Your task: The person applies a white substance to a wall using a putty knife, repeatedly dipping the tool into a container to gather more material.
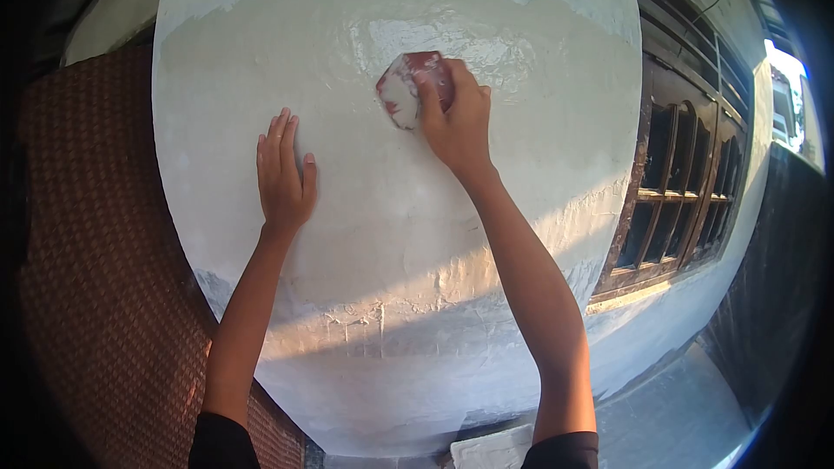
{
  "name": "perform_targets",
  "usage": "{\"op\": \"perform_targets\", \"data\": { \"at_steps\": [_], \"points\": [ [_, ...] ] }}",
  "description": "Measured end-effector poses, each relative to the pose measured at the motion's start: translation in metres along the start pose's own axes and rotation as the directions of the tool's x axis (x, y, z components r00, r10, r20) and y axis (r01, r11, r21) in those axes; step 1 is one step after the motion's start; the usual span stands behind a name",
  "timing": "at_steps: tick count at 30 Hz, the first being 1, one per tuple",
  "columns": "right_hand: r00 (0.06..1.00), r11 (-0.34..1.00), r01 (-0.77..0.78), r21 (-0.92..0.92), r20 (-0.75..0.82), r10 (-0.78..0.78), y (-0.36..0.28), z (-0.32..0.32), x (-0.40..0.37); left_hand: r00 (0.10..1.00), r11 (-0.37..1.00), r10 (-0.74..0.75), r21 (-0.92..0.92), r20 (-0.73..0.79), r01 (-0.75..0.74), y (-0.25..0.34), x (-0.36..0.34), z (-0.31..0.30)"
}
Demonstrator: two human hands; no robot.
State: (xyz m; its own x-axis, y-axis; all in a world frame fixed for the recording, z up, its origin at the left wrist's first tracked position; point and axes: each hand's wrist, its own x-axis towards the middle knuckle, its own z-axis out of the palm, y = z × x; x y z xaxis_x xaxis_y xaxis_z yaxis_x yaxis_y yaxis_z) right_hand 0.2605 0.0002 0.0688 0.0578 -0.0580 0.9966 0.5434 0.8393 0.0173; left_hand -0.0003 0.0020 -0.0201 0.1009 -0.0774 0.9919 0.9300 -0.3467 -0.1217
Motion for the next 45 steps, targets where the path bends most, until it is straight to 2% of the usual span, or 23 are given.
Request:
{"op": "perform_targets", "data": {
  "at_steps": [2, 4, 5, 8, 9, 10, 12, 15, 16, 18, 21, 22, 24, 26, 28, 30, 32, 34, 37, 40, 43, 44, 45],
  "points": [
    [0.992, 0.993, -0.093, -0.067, -0.095, 0.086, 0.009, -0.003, 0.006, 1.000, 1.000, 0.008, 0.007, 0.005, -0.008, 0.000, -0.001, -0.001],
    [0.846, 0.912, -0.397, 0.104, -0.343, 0.407, 0.013, -0.020, 0.022, 1.000, 1.000, 0.007, -0.004, 0.002, -0.007, 0.000, 0.000, -0.001],
    [0.772, 0.892, -0.403, 0.204, -0.447, 0.452, 0.013, -0.025, 0.027, 1.000, 1.000, 0.004, 0.000, -0.002, -0.004, 0.000, 0.000, -0.001],
    [0.868, 0.934, -0.279, 0.223, -0.357, 0.344, 0.016, -0.017, 0.020, 1.000, 1.000, 0.001, -0.001, -0.005, -0.001, -0.001, 0.000, 0.001],
    [0.937, 0.953, -0.223, 0.207, -0.225, 0.268, 0.002, -0.012, 0.013, 1.000, 1.000, -0.003, -0.003, -0.001, 0.003, 0.000, 0.000, 0.000],
    [0.988, 0.986, -0.119, 0.120, -0.087, 0.130, -0.003, -0.009, 0.006, 1.000, 1.000, -0.006, -0.005, 0.006, 0.006, 0.000, 0.000, 0.000],
    [0.998, 0.994, -0.065, -0.084, -0.015, 0.064, 0.007, -0.007, 0.008, 1.000, 1.000, -0.003, -0.002, 0.012, 0.003, 0.000, -0.001, 0.000],
    [0.834, 0.906, -0.417, 0.071, -0.368, 0.412, 0.024, -0.028, 0.029, 1.000, 1.000, 0.003, 0.006, 0.008, -0.003, -0.001, -0.001, 0.000],
    [0.760, 0.871, -0.426, 0.246, -0.425, 0.492, 0.027, -0.032, 0.029, 1.000, 1.000, 0.010, 0.010, -0.004, -0.010, 0.000, -0.001, 0.000],
    [0.799, 0.919, -0.303, 0.252, -0.458, 0.389, 0.025, -0.025, 0.023, 1.000, 1.000, -0.001, 0.010, -0.001, 0.001, 0.000, -0.001, -0.001],
    [0.989, 0.987, -0.123, 0.100, -0.066, 0.130, 0.001, -0.010, 0.001, 1.000, 1.000, -0.005, 0.010, 0.005, 0.005, 0.000, 0.000, 0.001],
    [0.999, 0.988, -0.028, -0.151, 0.034, 0.033, -0.001, -0.012, 0.001, 1.000, 1.000, 0.000, 0.017, 0.004, 0.000, 0.000, -0.001, 0.001],
    [0.956, 0.975, -0.219, -0.038, -0.207, 0.206, 0.011, -0.017, 0.009, 1.000, 1.000, 0.005, 0.011, 0.005, -0.005, -0.001, -0.001, 0.001],
    [0.801, 0.899, -0.432, 0.076, -0.427, 0.420, 0.022, -0.035, 0.023, 1.000, 1.000, 0.001, 0.011, -0.003, -0.001, -0.001, -0.002, 0.001],
    [0.736, 0.886, -0.401, 0.235, -0.493, 0.464, 0.025, -0.040, 0.025, 1.000, 1.000, -0.001, -0.001, -0.004, 0.001, 0.000, -0.001, 0.001],
    [0.872, 0.950, -0.246, 0.191, -0.385, 0.303, 0.020, -0.026, 0.019, 1.000, 1.000, -0.002, 0.010, -0.007, 0.002, -0.001, 0.001, 0.001],
    [0.985, 0.990, -0.114, 0.087, -0.122, 0.124, 0.004, -0.020, 0.007, 1.000, 1.000, -0.005, 0.012, 0.002, 0.005, 0.001, -0.002, 0.001],
    [0.981, 0.989, -0.143, -0.033, -0.135, 0.138, 0.010, -0.022, 0.008, 1.000, 1.000, -0.004, 0.019, 0.003, 0.004, 0.000, -0.001, 0.000],
    [0.767, 0.884, -0.452, 0.120, -0.455, 0.453, 0.036, -0.041, 0.021, 1.000, 1.000, 0.006, 0.009, -0.004, -0.006, 0.000, -0.001, 0.000],
    [0.758, 0.903, -0.382, 0.197, -0.492, 0.428, 0.018, -0.041, 0.019, 1.000, 1.000, -0.013, 0.012, 0.006, 0.013, 0.000, -0.001, 0.001],
    [0.969, 0.987, -0.137, 0.089, -0.194, 0.152, 0.003, -0.019, 0.003, 1.000, 1.000, -0.008, 0.029, 0.007, 0.008, 0.000, -0.002, 0.002],
    [0.996, 0.998, -0.068, -0.004, -0.054, 0.068, 0.002, -0.016, 0.000, 1.000, 1.000, -0.005, 0.028, 0.011, 0.005, 0.000, -0.002, 0.002],
    [0.996, 0.997, -0.073, -0.005, -0.057, 0.073, 0.008, -0.017, 0.001, 1.000, 1.000, -0.005, 0.026, 0.011, 0.005, 0.000, -0.002, 0.001]
  ]
}}
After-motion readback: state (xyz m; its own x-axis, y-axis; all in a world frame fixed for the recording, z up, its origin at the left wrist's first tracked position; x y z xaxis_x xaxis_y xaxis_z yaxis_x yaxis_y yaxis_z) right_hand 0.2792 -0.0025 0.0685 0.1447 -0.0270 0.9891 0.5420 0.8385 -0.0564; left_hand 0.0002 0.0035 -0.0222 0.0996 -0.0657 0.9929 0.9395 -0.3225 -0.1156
